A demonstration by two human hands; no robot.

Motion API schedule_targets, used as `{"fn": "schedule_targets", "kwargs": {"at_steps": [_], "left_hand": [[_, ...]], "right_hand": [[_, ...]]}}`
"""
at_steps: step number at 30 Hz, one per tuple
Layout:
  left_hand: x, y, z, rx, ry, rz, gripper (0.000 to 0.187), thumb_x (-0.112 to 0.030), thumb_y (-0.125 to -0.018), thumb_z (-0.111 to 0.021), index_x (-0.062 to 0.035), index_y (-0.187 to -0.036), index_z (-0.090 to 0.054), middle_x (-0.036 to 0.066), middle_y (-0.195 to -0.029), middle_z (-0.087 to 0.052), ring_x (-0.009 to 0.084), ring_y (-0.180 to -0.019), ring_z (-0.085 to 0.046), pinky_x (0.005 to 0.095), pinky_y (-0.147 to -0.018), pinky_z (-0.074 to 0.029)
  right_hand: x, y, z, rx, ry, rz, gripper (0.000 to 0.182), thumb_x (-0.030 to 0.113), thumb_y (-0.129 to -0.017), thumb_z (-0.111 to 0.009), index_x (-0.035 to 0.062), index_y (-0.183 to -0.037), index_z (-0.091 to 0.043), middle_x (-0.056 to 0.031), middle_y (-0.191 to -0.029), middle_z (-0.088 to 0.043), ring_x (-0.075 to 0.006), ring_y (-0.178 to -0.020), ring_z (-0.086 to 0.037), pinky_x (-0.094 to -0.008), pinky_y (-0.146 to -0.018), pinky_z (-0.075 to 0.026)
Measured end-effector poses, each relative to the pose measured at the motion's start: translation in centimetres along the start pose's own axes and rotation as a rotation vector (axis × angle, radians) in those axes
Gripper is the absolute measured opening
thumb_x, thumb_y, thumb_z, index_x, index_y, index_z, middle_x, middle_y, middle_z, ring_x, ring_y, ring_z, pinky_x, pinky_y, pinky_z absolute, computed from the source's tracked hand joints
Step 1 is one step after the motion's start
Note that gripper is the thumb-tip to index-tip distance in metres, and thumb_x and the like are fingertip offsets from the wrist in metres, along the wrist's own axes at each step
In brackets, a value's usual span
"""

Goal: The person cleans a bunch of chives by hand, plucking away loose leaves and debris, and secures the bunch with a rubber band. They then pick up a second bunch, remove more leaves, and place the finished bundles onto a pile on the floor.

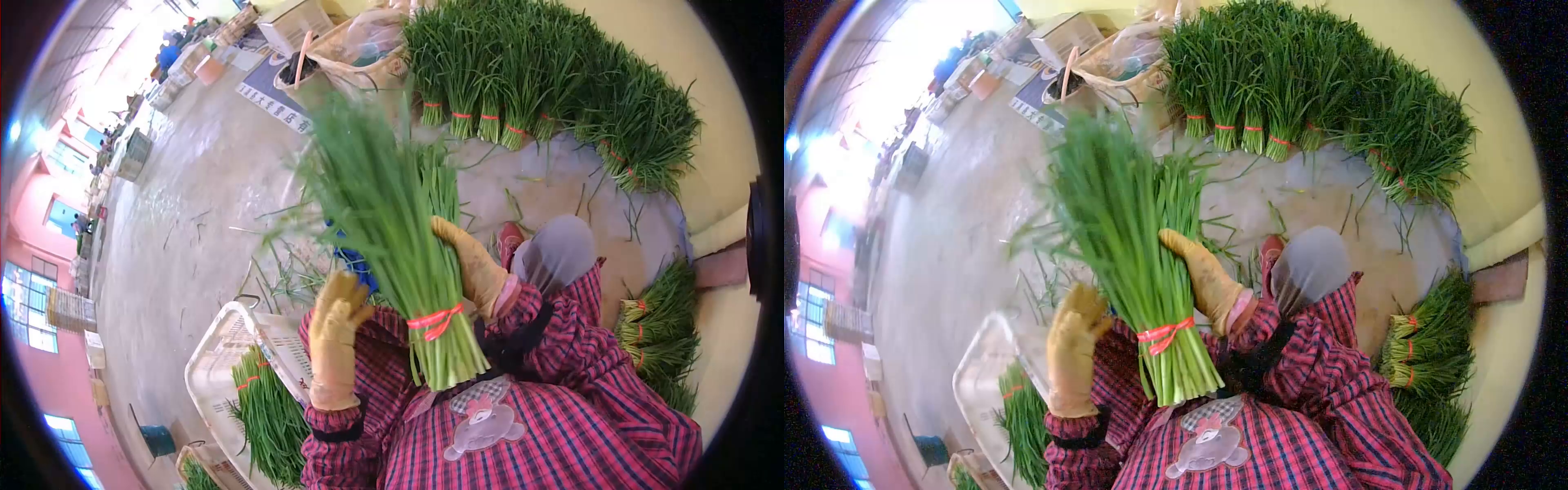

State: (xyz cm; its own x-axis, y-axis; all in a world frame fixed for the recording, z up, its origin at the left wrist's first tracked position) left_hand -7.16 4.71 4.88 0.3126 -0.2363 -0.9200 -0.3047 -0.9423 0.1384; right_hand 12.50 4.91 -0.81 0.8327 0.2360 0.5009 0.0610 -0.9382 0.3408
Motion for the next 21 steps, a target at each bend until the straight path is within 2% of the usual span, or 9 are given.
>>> {"fn": "schedule_targets", "kwargs": {"at_steps": [1,3,6,7,9,10,15,17,21], "left_hand": [[1.4,0.3,-0.3,0.032,-0.027,0.115,0.061,-0.035,-0.095,-0.054,0.001,-0.142,-0.038,0.017,-0.136,-0.05,0.0283,-0.121,-0.052,0.0421,-0.098,-0.044],[3.7,-0.2,-2.3,0.149,0.097,0.213,0.06,-0.038,-0.096,-0.052,-0.0009,-0.141,-0.039,0.017,-0.137,-0.049,0.0292,-0.124,-0.05,0.043,-0.101,-0.042],[3.5,-1.9,-5.1,0.08,0.39,0.251,0.053,-0.039,-0.098,-0.046,-0.0022,-0.137,-0.045,0.014,-0.131,-0.055,0.0268,-0.117,-0.055,0.0414,-0.1,-0.045],[3.8,-2.4,-5.4,0.085,0.51,0.308,0.047,-0.036,-0.097,-0.048,-0.003,-0.131,-0.051,0.012,-0.125,-0.059,0.0261,-0.11,-0.058,0.0397,-0.096,-0.047],[4.3,-3.1,-5.7,0.095,0.63,0.358,0.041,-0.033,-0.097,-0.05,-0.0039,-0.125,-0.057,0.01,-0.118,-0.063,0.0254,-0.103,-0.061,0.0379,-0.092,-0.05],[4.4,-3.7,-4.8,0.031,0.499,0.286,0.042,-0.033,-0.096,-0.051,-0.0027,-0.124,-0.057,0.011,-0.117,-0.063,0.0257,-0.102,-0.062,0.0383,-0.091,-0.051],[3.0,-4.6,-5.9,-0.02,0.03,0.043,0.034,-0.017,-0.09,-0.058,0.0011,-0.12,-0.059,0.011,-0.112,-0.064,0.0222,-0.1,-0.063,0.0356,-0.088,-0.052],[3.9,-4.5,-5.4,-0.071,0.043,0.001,0.033,-0.01,-0.089,-0.058,0.0019,-0.119,-0.059,0.01,-0.11,-0.064,0.0205,-0.098,-0.063,0.0333,-0.087,-0.051],[4.0,-3.4,-4.1,-0.282,0.144,0.048,0.027,-0.009,-0.087,-0.059,0.0007,-0.112,-0.059,0.01,-0.109,-0.062,0.0208,-0.096,-0.062,0.0344,-0.086,-0.052]], "right_hand": [[-1.0,-0.2,-0.3,0.09,-0.152,-0.159,0.043,0.035,-0.092,-0.06,0.0048,-0.122,-0.058,-0.0085,-0.113,-0.063,-0.0183,-0.092,-0.064,-0.0342,-0.078,-0.053],[-0.8,0.5,-1.4,0.139,-0.082,-0.168,0.041,0.039,-0.095,-0.054,0.0074,-0.12,-0.061,-0.0088,-0.117,-0.064,-0.0174,-0.098,-0.063,-0.0352,-0.084,-0.051],[1.8,-0.5,-2.1,0.279,1.007,0.523,0.046,0.042,-0.1,-0.042,0.0082,-0.129,-0.055,-0.0055,-0.124,-0.061,-0.0177,-0.111,-0.057,-0.0353,-0.095,-0.044],[1.9,-0.1,-1.4,0.284,1.009,0.527,0.046,0.042,-0.1,-0.042,0.0082,-0.129,-0.055,-0.0055,-0.124,-0.061,-0.0177,-0.111,-0.057,-0.0353,-0.095,-0.044],[1.0,0.9,-0.1,0.13,0.296,0.041,0.052,0.044,-0.099,-0.045,0.0061,-0.135,-0.048,-0.0063,-0.129,-0.057,-0.0195,-0.116,-0.054,-0.0342,-0.095,-0.044],[1.2,1.3,0.0,0.115,0.146,-0.032,0.058,0.045,-0.097,-0.05,0.0047,-0.139,-0.042,-0.0068,-0.133,-0.054,-0.0187,-0.121,-0.05,-0.0324,-0.097,-0.043],[2.9,2.6,-3.6,0.138,0.378,0.251,0.057,0.03,-0.093,-0.062,0.0033,-0.138,-0.04,-0.007,-0.127,-0.056,-0.0152,-0.116,-0.051,-0.0318,-0.095,-0.045],[3.2,3.2,-3.5,-0.018,0.571,0.367,0.052,0.022,-0.09,-0.064,0.0027,-0.134,-0.044,-0.0071,-0.12,-0.06,-0.015,-0.106,-0.056,-0.031,-0.09,-0.048],[2.9,2.1,0.2,-0.128,0.22,0.213,0.039,0.016,-0.086,-0.066,0.0022,-0.121,-0.055,-0.0069,-0.108,-0.064,-0.0163,-0.096,-0.061,-0.0294,-0.083,-0.05]]}}
Point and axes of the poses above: each hand's wrist, its own y-axis away from the middle knuckle, its own z-axis out of the back of the hand, x = y × z, the point moved 9 cm from there along -y, towards the middle knuckle
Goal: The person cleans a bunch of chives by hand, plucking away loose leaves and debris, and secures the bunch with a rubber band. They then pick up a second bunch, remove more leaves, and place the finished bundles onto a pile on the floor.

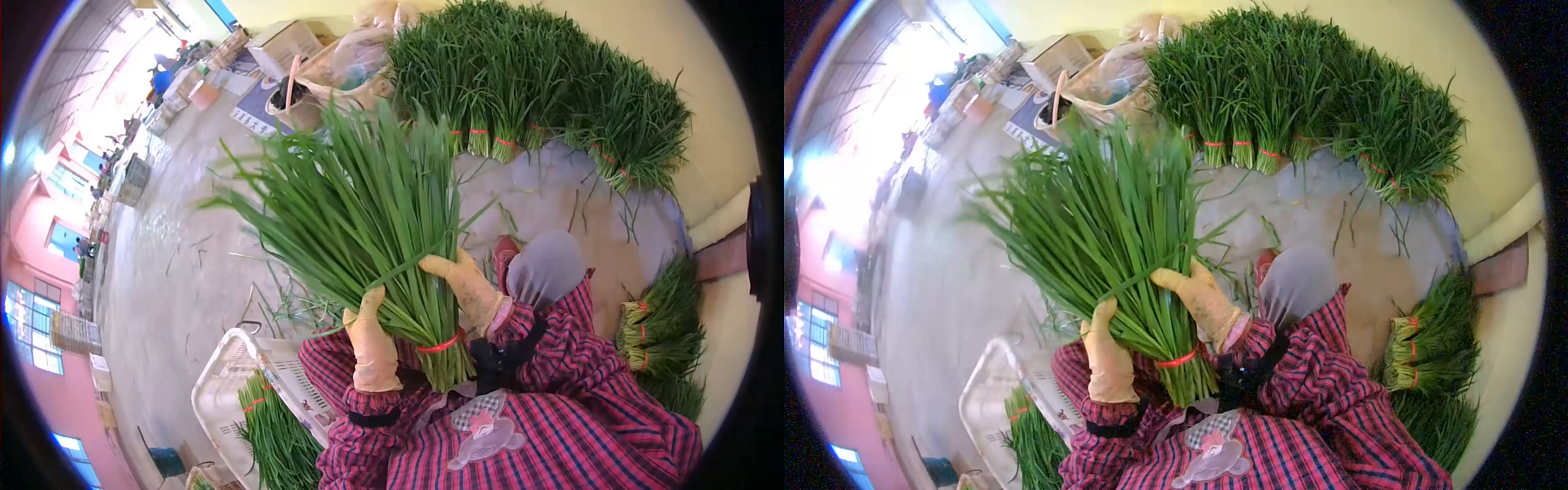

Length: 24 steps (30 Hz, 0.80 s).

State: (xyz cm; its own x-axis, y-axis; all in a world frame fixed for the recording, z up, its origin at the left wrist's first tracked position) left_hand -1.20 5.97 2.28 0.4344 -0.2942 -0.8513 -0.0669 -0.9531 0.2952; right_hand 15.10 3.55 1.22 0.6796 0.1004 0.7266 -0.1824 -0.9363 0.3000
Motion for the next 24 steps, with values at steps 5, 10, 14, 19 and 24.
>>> {"fn": "schedule_targets", "kwargs": {"at_steps": [5,10,14,19,24], "left_hand": [[-0.7,0.7,-0.6,0.002,0.017,0.0,0.028,-0.011,-0.089,-0.06,-0.0002,-0.115,-0.057,0.01,-0.112,-0.061,0.0204,-0.1,-0.061,0.0353,-0.085,-0.053],[-0.1,0.4,-0.6,-0.002,-0.066,-0.023,0.026,-0.008,-0.089,-0.062,-0.0002,-0.114,-0.059,0.009,-0.109,-0.064,0.0186,-0.094,-0.063,0.0329,-0.082,-0.053],[-0.4,0.8,-3.1,0.143,-0.303,-0.124,0.034,-0.005,-0.088,-0.064,0.0008,-0.12,-0.058,0.006,-0.11,-0.065,0.0149,-0.098,-0.062,0.0291,-0.089,-0.048],[0.2,1.7,-3.9,0.254,-0.194,-0.117,0.034,-0.005,-0.085,-0.068,0.0007,-0.117,-0.059,0.005,-0.11,-0.065,0.0147,-0.097,-0.061,0.029,-0.089,-0.048],[0.7,0.9,-2.5,0.204,-0.193,-0.06,0.036,-0.004,-0.085,-0.07,-0.0013,-0.119,-0.058,0.005,-0.113,-0.064,0.0144,-0.1,-0.061,0.0284,-0.091,-0.047]], "right_hand": [[-0.5,-0.2,1.6,0.01,-0.003,-0.022,0.039,0.016,-0.084,-0.065,0.0017,-0.12,-0.057,-0.0077,-0.106,-0.064,-0.0173,-0.095,-0.061,-0.0307,-0.084,-0.05],[0.1,-0.1,1.1,0.008,0.267,0.047,0.054,0.022,-0.084,-0.07,0.0005,-0.129,-0.048,-0.0093,-0.114,-0.062,-0.0175,-0.102,-0.058,-0.0314,-0.09,-0.047],[2.1,0.2,-0.5,0.077,0.386,0.284,0.069,0.024,-0.083,-0.073,0.0013,-0.137,-0.038,-0.0108,-0.121,-0.059,-0.0189,-0.109,-0.056,-0.0323,-0.094,-0.045],[0.9,-0.5,2.1,-0.117,0.297,0.197,0.062,0.022,-0.082,-0.074,0.001,-0.132,-0.043,-0.0116,-0.117,-0.061,-0.0198,-0.104,-0.059,-0.0331,-0.089,-0.048],[-1.0,-1.5,4.8,-0.194,0.059,0.018,0.046,0.021,-0.083,-0.072,0.0018,-0.121,-0.054,-0.0098,-0.105,-0.065,-0.0185,-0.089,-0.063,-0.0318,-0.079,-0.052]]}}
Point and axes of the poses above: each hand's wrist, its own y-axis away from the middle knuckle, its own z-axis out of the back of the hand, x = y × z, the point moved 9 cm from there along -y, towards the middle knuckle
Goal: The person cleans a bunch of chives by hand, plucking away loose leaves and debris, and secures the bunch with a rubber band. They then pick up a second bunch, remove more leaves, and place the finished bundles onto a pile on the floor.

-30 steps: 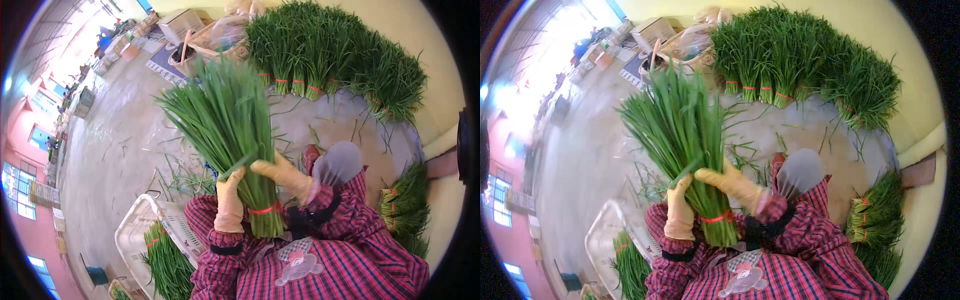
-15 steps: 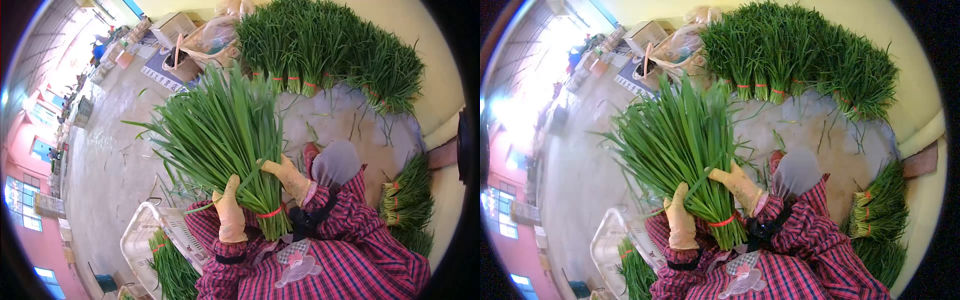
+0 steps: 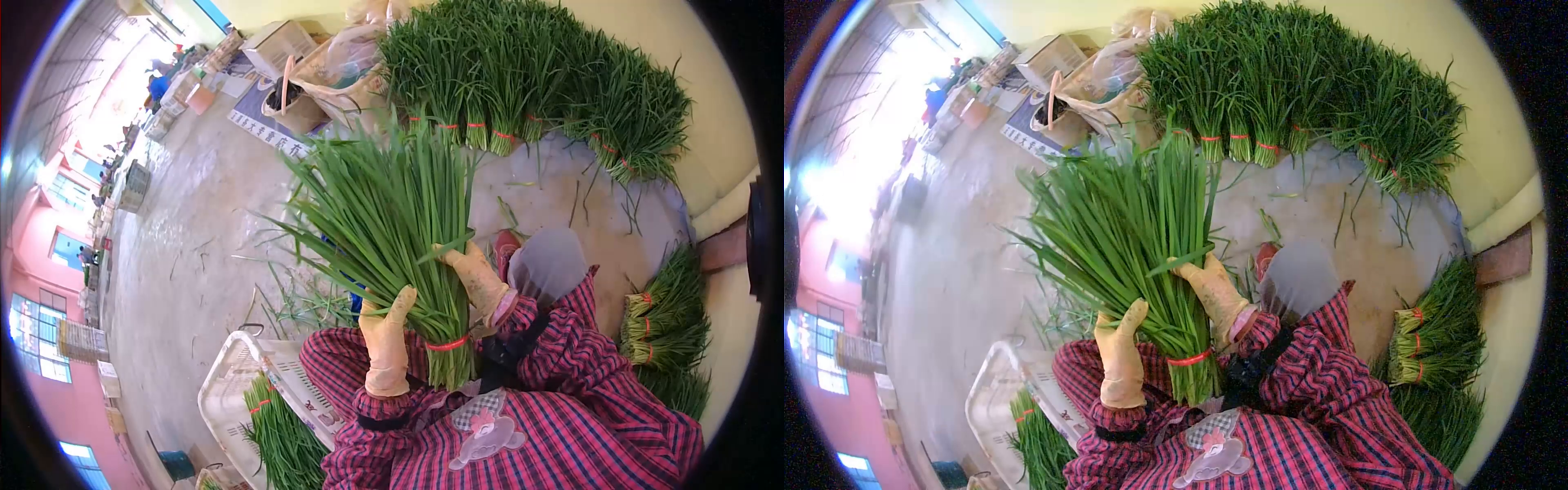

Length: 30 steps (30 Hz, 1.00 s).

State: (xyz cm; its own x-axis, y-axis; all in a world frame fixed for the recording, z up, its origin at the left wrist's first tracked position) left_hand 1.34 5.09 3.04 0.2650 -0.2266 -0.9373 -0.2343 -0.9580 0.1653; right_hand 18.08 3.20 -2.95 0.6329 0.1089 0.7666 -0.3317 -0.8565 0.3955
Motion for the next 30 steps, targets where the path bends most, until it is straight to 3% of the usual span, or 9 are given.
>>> {"fn": "schedule_targets", "kwargs": {"at_steps": [2,4,7,10,11,14,25,29,30], "left_hand": [[0.4,-0.3,0.2,-0.004,-0.026,0.032,0.04,-0.005,-0.084,-0.071,-0.0014,-0.121,-0.056,0.005,-0.113,-0.063,0.0147,-0.098,-0.061,0.029,-0.091,-0.048],[0.2,-0.8,0.4,0.014,-0.045,0.047,0.042,-0.005,-0.084,-0.071,-0.0015,-0.123,-0.054,0.005,-0.113,-0.063,0.0148,-0.098,-0.061,0.0293,-0.09,-0.048],[-1.2,-1.2,0.3,0.025,-0.056,0.035,0.044,-0.008,-0.085,-0.07,-0.0016,-0.124,-0.052,0.006,-0.115,-0.061,0.0154,-0.096,-0.061,0.0301,-0.089,-0.048],[-1.9,-2.4,0.9,-0.001,-0.022,0.067,0.043,-0.011,-0.085,-0.07,-0.0015,-0.123,-0.052,0.007,-0.113,-0.062,0.0172,-0.094,-0.062,0.0312,-0.085,-0.051],[-3.0,-2.6,0.0,0.038,0.052,0.064,0.044,-0.011,-0.085,-0.07,-0.0015,-0.123,-0.052,0.008,-0.111,-0.062,0.0178,-0.094,-0.063,0.0313,-0.085,-0.052],[-4.0,-2.9,-1.0,0.065,0.123,0.037,0.043,-0.012,-0.083,-0.072,-0.0021,-0.12,-0.055,0.007,-0.108,-0.064,0.018,-0.093,-0.063,0.0308,-0.084,-0.052],[-3.9,-2.1,0.8,-0.104,0.118,-0.034,0.04,-0.01,-0.087,-0.066,-0.0001,-0.124,-0.054,0.008,-0.113,-0.062,0.0199,-0.095,-0.062,0.0321,-0.082,-0.053],[-3.9,-2.0,1.2,-0.171,0.163,-0.046,0.037,-0.008,-0.087,-0.067,0.001,-0.12,-0.056,0.007,-0.11,-0.064,0.0176,-0.094,-0.063,0.0305,-0.084,-0.053],[-4.2,-1.9,1.5,-0.198,0.205,-0.073,0.033,-0.006,-0.086,-0.07,0.0031,-0.116,-0.059,0.007,-0.107,-0.065,0.0155,-0.091,-0.064,0.0279,-0.085,-0.053]], "right_hand": [[0.0,0.2,0.4,-0.006,0.009,-0.003,0.045,0.02,-0.082,-0.072,0.0017,-0.12,-0.055,-0.0096,-0.104,-0.065,-0.018,-0.09,-0.062,-0.0311,-0.08,-0.051],[1.8,0.4,0.4,0.059,0.267,0.279,0.047,0.023,-0.083,-0.072,0.001,-0.12,-0.055,-0.0097,-0.107,-0.065,-0.0172,-0.093,-0.061,-0.0307,-0.081,-0.05],[0.8,0.3,-0.2,0.078,0.048,0.109,0.047,0.024,-0.084,-0.072,-0.0003,-0.12,-0.055,-0.0099,-0.108,-0.064,-0.0159,-0.096,-0.06,-0.0308,-0.082,-0.05],[0.4,1.2,-1.1,0.157,0.296,0.077,0.044,0.023,-0.085,-0.071,-0.0004,-0.12,-0.056,-0.0081,-0.106,-0.065,-0.0144,-0.093,-0.06,-0.0306,-0.081,-0.05],[1.2,1.7,-2.6,0.233,0.16,0.01,0.041,0.018,-0.086,-0.07,0.0002,-0.12,-0.056,-0.0063,-0.104,-0.066,-0.0133,-0.09,-0.061,-0.0297,-0.079,-0.051],[2.3,3.5,-4.8,0.445,0.254,0.138,0.039,0.015,-0.086,-0.069,0.0004,-0.121,-0.057,-0.0049,-0.104,-0.067,-0.0127,-0.088,-0.061,-0.0291,-0.078,-0.051],[1.8,4.4,-5.5,0.457,0.011,-0.069,0.035,0.013,-0.084,-0.07,0.0004,-0.116,-0.062,-0.0032,-0.103,-0.068,-0.0108,-0.09,-0.061,-0.0273,-0.078,-0.051],[2.2,4.2,-5.8,0.53,0.069,-0.058,0.043,0.015,-0.084,-0.071,0.0002,-0.123,-0.058,-0.0039,-0.11,-0.065,-0.0125,-0.096,-0.06,-0.0277,-0.082,-0.049],[2.7,3.0,-4.7,0.433,0.109,0.087,0.047,0.014,-0.085,-0.07,0.001,-0.127,-0.054,-0.0043,-0.114,-0.063,-0.0136,-0.1,-0.058,-0.0279,-0.085,-0.047]]}}
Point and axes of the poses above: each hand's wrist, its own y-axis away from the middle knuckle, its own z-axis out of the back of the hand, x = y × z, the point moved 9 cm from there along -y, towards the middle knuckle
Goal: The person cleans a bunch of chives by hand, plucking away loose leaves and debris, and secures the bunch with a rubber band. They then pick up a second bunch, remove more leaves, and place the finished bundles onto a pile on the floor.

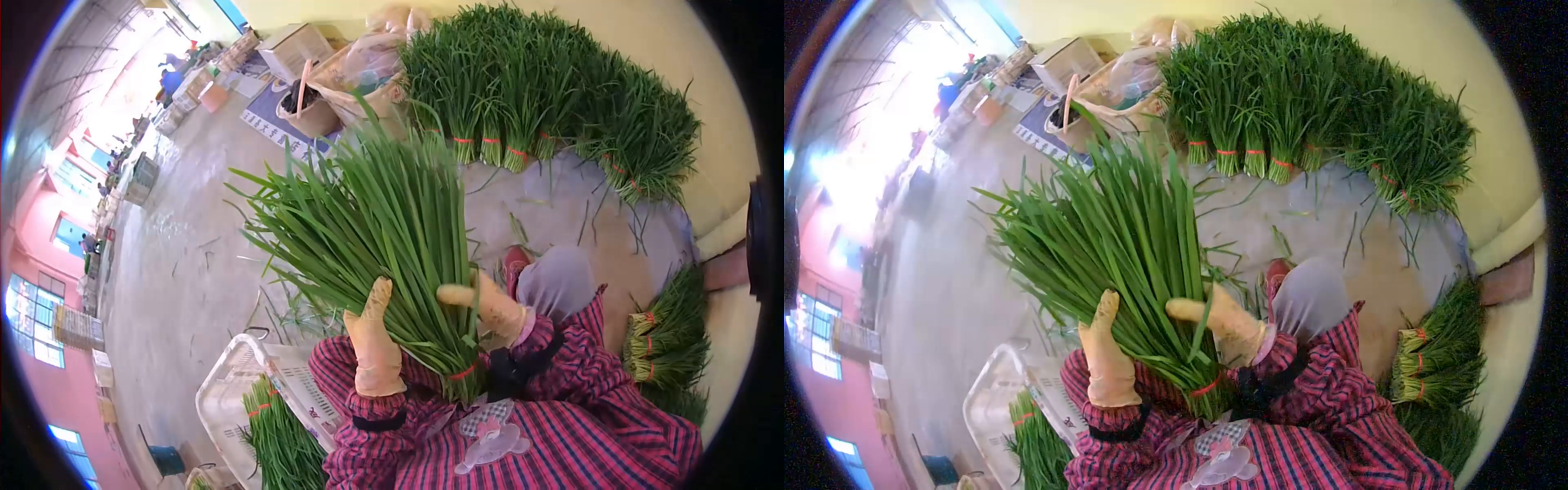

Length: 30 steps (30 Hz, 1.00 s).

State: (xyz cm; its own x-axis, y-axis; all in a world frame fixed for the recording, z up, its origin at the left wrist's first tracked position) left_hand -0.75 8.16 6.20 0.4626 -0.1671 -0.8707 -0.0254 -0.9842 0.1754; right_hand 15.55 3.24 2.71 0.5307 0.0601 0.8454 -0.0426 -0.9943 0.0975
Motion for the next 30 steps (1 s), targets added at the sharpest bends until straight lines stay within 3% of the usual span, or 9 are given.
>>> {"fn": "schedule_targets", "kwargs": {"at_steps": [3,4,6,7,8,10,13,16,30], "left_hand": [[-0.3,0.1,0.5,-0.027,0.003,-0.021,0.032,-0.004,-0.086,-0.068,0.0028,-0.116,-0.059,0.008,-0.108,-0.065,0.0152,-0.092,-0.064,0.0281,-0.085,-0.053],[-0.3,0.1,0.7,-0.03,0.008,-0.021,0.032,-0.004,-0.086,-0.068,0.0028,-0.116,-0.059,0.008,-0.108,-0.065,0.0152,-0.092,-0.064,0.0281,-0.085,-0.053],[0.1,0.0,0.8,-0.03,0.03,-0.002,0.033,-0.002,-0.085,-0.069,0.003,-0.117,-0.059,0.007,-0.108,-0.065,0.0151,-0.093,-0.064,0.0281,-0.085,-0.053],[0.2,0.1,0.6,-0.028,0.031,0.004,0.033,-0.002,-0.085,-0.069,0.003,-0.117,-0.059,0.007,-0.108,-0.065,0.0151,-0.093,-0.064,0.0281,-0.085,-0.053],[0.0,0.3,0.1,0.006,-0.025,-0.001,0.036,-0.006,-0.086,-0.068,0.0016,-0.119,-0.058,0.007,-0.11,-0.064,0.0166,-0.094,-0.063,0.03,-0.084,-0.053],[-0.1,0.6,-0.7,0.044,-0.076,-0.013,0.038,-0.011,-0.087,-0.067,0.0002,-0.122,-0.056,0.007,-0.112,-0.063,0.0182,-0.095,-0.062,0.0319,-0.082,-0.052],[0.3,0.7,-0.7,0.028,-0.037,-0.02,0.04,-0.008,-0.085,-0.07,0.0014,-0.122,-0.056,0.008,-0.112,-0.063,0.0179,-0.095,-0.062,0.0314,-0.083,-0.052],[0.1,0.9,-1.0,0.043,-0.063,-0.037,0.039,-0.007,-0.085,-0.07,0.0018,-0.121,-0.057,0.008,-0.111,-0.064,0.0179,-0.095,-0.062,0.031,-0.084,-0.052],[0.4,1.4,-1.8,0.088,-0.029,0.0,0.035,-0.002,-0.083,-0.071,0.0014,-0.115,-0.06,0.007,-0.106,-0.066,0.0171,-0.089,-0.064,0.0296,-0.081,-0.052]], "right_hand": [[3.9,0.3,4.9,-0.534,0.102,0.441,0.058,0.009,-0.084,-0.068,0.0065,-0.137,-0.046,-0.0061,-0.125,-0.058,-0.0165,-0.107,-0.054,-0.0291,-0.09,-0.044],[5.1,0.3,4.5,-0.531,0.107,0.44,0.058,0.009,-0.084,-0.068,0.0065,-0.137,-0.046,-0.0061,-0.125,-0.058,-0.0165,-0.107,-0.054,-0.0291,-0.09,-0.044],[11.6,3.2,0.1,-0.507,0.793,0.84,0.056,0.005,-0.083,-0.067,0.0097,-0.136,-0.049,-0.0066,-0.125,-0.059,-0.0147,-0.101,-0.055,-0.0289,-0.086,-0.044],[11.7,2.2,-1.5,-0.276,0.671,0.768,0.045,0.01,-0.082,-0.069,0.0115,-0.126,-0.059,-0.0065,-0.115,-0.062,-0.0185,-0.095,-0.058,-0.0303,-0.083,-0.046],[12.6,2.4,-2.6,-0.282,0.675,0.768,0.045,0.01,-0.082,-0.069,0.0115,-0.126,-0.059,-0.0065,-0.115,-0.062,-0.0185,-0.095,-0.058,-0.0303,-0.083,-0.046],[12.6,2.1,-8.3,-0.019,1.211,0.813,0.032,0.018,-0.08,-0.071,0.0137,-0.112,-0.066,-0.0055,-0.099,-0.061,-0.0232,-0.088,-0.057,-0.0334,-0.076,-0.047],[12.9,1.5,-10.7,-0.019,1.51,0.921,0.025,0.026,-0.077,-0.072,0.0158,-0.1,-0.069,-0.0056,-0.086,-0.056,-0.0273,-0.08,-0.055,-0.0377,-0.071,-0.047],[13.1,0.9,-10.7,-0.009,1.546,0.928,0.022,0.027,-0.075,-0.071,0.0158,-0.095,-0.068,-0.0048,-0.082,-0.055,-0.0259,-0.075,-0.055,-0.038,-0.068,-0.047],[11.7,0.1,-7.9,-0.018,1.359,0.721,0.012,0.022,-0.082,-0.067,0.0115,-0.087,-0.066,-0.006,-0.082,-0.06,-0.0275,-0.078,-0.062,-0.0368,-0.066,-0.05]]}}
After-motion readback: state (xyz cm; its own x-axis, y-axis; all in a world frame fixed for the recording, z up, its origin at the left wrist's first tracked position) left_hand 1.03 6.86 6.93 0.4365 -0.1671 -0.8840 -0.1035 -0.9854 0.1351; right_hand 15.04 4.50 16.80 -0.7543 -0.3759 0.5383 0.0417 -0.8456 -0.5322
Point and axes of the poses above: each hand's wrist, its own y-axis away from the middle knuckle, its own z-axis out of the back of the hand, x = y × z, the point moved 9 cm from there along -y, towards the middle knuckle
